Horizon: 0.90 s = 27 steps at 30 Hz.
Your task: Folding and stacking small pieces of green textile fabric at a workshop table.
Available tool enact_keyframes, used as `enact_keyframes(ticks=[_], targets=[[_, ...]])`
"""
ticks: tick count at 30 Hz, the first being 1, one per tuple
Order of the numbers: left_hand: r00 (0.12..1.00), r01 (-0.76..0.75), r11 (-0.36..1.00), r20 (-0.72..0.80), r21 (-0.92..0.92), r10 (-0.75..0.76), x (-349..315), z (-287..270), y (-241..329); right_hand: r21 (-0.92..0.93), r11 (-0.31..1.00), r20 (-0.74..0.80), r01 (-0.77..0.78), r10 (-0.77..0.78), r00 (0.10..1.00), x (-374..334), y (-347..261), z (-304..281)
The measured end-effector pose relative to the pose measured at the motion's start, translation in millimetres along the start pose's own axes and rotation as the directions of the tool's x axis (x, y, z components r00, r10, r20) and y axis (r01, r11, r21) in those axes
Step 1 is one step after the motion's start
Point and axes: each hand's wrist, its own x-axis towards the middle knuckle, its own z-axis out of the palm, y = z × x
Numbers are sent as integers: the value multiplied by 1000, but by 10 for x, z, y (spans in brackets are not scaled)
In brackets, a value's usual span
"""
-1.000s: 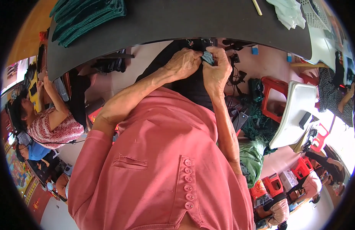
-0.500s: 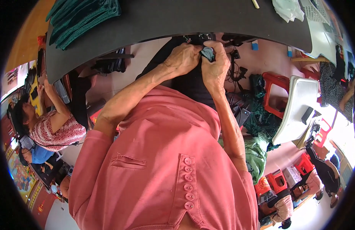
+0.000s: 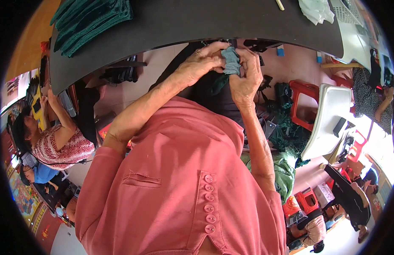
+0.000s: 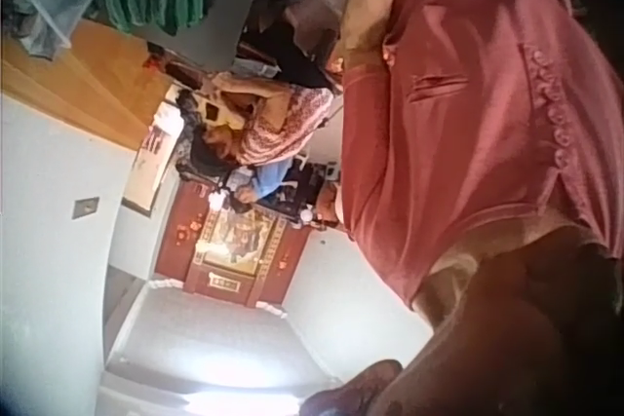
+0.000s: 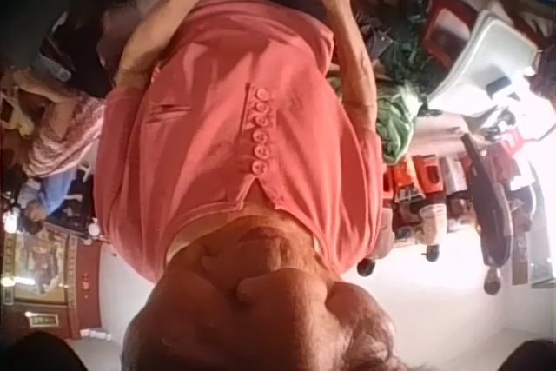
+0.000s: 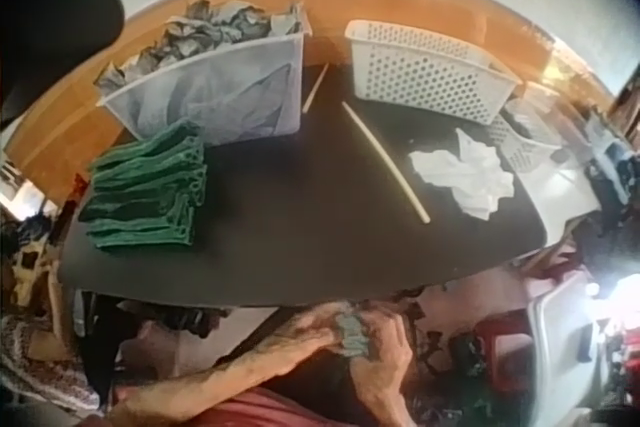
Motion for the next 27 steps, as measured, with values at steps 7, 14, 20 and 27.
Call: enact_keyframes(ticks=[7,14,20,27], targets=[[963,258,940,-17,-223,-269,87,-69,10,-14,998,82,-54,54,995,-88,35,-26],[998,58,936,-21,346,-54,96,-39,49,120,949,50,-290,286,957,-183,-35,64],[998,19,865,37,502,-43,19,30,60,235,879,87,-414,406,910,-255,60,89],[974,-8,792,185,611,-133,-108,97,164,176,929,-31,-325,335,942,-164,71,53]])
